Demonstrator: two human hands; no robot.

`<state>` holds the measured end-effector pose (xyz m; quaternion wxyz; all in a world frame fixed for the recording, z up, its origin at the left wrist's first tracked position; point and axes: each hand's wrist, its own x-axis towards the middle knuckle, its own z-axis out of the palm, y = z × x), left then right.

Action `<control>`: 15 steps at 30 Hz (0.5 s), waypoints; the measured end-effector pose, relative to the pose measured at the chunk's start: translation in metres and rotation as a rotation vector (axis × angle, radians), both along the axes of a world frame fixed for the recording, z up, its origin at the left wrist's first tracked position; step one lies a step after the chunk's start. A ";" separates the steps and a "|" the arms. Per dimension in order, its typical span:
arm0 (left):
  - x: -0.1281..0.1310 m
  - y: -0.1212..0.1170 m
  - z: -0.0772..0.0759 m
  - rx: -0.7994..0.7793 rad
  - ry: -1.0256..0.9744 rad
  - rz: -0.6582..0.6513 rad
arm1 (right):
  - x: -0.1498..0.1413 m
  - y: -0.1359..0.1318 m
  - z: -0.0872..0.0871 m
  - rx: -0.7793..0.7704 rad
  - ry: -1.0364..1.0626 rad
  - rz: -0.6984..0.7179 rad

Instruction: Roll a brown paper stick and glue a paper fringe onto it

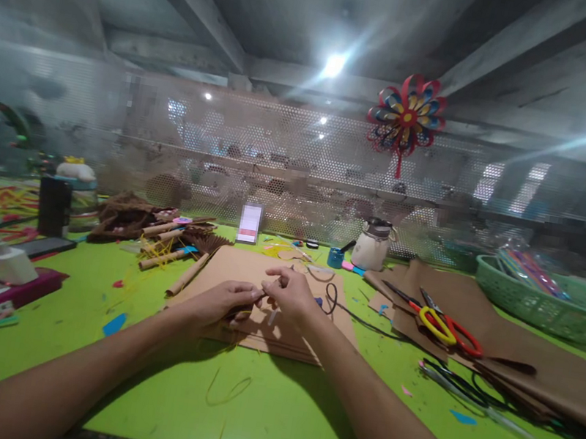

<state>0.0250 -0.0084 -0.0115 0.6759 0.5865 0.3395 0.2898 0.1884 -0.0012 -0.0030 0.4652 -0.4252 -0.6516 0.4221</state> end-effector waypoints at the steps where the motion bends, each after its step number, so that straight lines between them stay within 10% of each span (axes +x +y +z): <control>1: 0.000 0.000 -0.001 0.012 0.010 0.013 | 0.000 0.000 -0.001 -0.010 0.019 0.007; 15: -0.001 0.003 -0.002 -0.014 -0.041 0.003 | 0.002 0.005 -0.007 -0.145 0.146 0.059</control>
